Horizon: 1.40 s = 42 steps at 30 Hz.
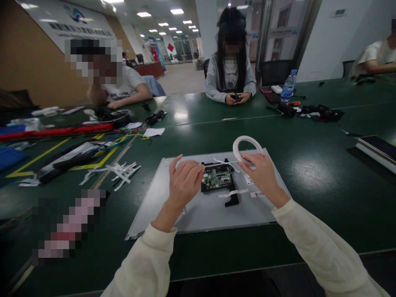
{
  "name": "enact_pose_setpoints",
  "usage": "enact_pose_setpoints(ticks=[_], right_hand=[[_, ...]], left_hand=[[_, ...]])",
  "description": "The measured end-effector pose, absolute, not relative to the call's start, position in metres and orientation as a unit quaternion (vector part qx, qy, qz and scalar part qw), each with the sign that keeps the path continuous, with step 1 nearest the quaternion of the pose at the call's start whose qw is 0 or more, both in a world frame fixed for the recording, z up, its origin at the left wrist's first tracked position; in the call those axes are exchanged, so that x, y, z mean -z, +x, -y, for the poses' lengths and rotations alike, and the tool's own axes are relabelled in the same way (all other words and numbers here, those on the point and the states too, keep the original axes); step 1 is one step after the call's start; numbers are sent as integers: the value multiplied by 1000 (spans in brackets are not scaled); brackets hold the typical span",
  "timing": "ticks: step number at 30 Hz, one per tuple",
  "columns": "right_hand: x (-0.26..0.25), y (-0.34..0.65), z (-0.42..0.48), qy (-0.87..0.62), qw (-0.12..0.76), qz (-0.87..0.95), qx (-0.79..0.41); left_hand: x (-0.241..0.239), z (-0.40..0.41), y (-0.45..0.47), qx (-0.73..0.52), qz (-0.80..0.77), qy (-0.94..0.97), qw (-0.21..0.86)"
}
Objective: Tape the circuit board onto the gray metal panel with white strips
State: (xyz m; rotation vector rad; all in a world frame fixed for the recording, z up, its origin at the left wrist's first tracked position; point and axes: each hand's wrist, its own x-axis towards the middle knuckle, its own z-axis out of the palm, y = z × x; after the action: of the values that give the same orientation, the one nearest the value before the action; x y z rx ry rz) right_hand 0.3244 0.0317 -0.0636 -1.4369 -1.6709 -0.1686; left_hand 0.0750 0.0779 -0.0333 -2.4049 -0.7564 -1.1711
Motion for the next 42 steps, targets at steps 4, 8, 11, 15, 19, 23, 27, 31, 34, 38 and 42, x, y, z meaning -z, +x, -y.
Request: enact_pose_setpoints(ticks=[4, 8, 11, 15, 19, 23, 27, 31, 34, 38, 42], right_hand=[[67, 325, -34, -615, 422, 665, 40], [66, 323, -35, -620, 401, 674, -19], [66, 320, -34, -617, 403, 671, -83], [67, 318, -32, -614, 409, 656, -160], [62, 320, -30, -607, 399, 653, -211], [55, 319, -27, -596, 391, 656, -247], [55, 318, -26, -586, 401, 660, -246], [60, 317, -28, -585, 414, 675, -174], [65, 318, -30, -593, 398, 697, -70], [70, 321, -31, -576, 357, 732, 69], [69, 317, -28, -538, 306, 773, 139]], left_hand=[[34, -80, 76, 413, 302, -842, 168], [34, -81, 77, 404, 321, -842, 158], [35, -81, 77, 384, 340, -848, 137], [35, -82, 78, 370, 366, -846, 117], [36, -83, 78, 360, 388, -841, 113], [36, -83, 78, 353, 397, -839, 121], [34, -82, 78, 358, 394, -838, 123], [34, -82, 79, 361, 393, -837, 123], [34, -82, 77, 370, 394, -833, 120], [35, -84, 75, 402, 404, -813, 120], [36, -80, 78, 431, 368, -812, 140]])
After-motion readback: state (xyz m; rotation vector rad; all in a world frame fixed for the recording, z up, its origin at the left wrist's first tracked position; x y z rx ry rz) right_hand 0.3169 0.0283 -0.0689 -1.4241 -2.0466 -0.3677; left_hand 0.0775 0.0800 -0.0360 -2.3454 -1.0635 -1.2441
